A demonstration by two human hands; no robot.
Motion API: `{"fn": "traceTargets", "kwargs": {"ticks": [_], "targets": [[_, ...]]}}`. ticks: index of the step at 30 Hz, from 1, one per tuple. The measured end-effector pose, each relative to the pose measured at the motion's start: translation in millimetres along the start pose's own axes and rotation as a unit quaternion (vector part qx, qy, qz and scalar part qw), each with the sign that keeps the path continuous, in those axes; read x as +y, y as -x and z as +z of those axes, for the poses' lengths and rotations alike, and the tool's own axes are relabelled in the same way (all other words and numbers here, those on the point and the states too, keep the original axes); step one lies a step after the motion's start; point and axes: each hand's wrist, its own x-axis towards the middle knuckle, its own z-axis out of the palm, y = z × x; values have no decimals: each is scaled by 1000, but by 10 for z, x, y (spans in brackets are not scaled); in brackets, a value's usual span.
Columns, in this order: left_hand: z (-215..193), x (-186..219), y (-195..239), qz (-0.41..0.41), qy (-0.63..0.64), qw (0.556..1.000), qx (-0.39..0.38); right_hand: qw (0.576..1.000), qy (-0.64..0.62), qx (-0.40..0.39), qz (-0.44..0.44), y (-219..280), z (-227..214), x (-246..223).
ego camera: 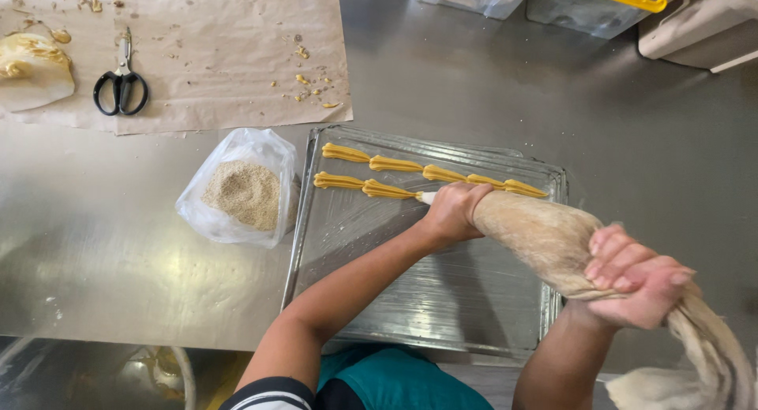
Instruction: The person pipes yellow dough into elongated shapes onto metal baking trays using a cloth-wrapped piping bag. They sprinkle a granular topping over the piped rows and place the completed trays onto a metal rack. The person repeats the piping and sprinkling process on a second tray.
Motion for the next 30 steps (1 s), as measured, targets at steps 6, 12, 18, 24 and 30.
{"fn": "traceTargets", "kwargs": {"ticks": [6, 12, 18, 24, 30], "targets": [[400, -8, -13, -10, 8, 998, -56, 999, -27, 29, 31, 85, -325, -168], [759, 184, -114, 66, 55, 996, 4, 999, -18, -25, 9, 64, -775, -414], [841, 137, -38, 33, 33, 998, -32, 996, -13, 72, 54, 166, -882, -356], [1308, 166, -109, 18, 36, 995, -93, 994, -19, 91, 57, 268, -1140, -548], [1516, 443, -248, 99, 65, 992, -51, 999, -21, -27, 28, 152, -1521, -879]]}}
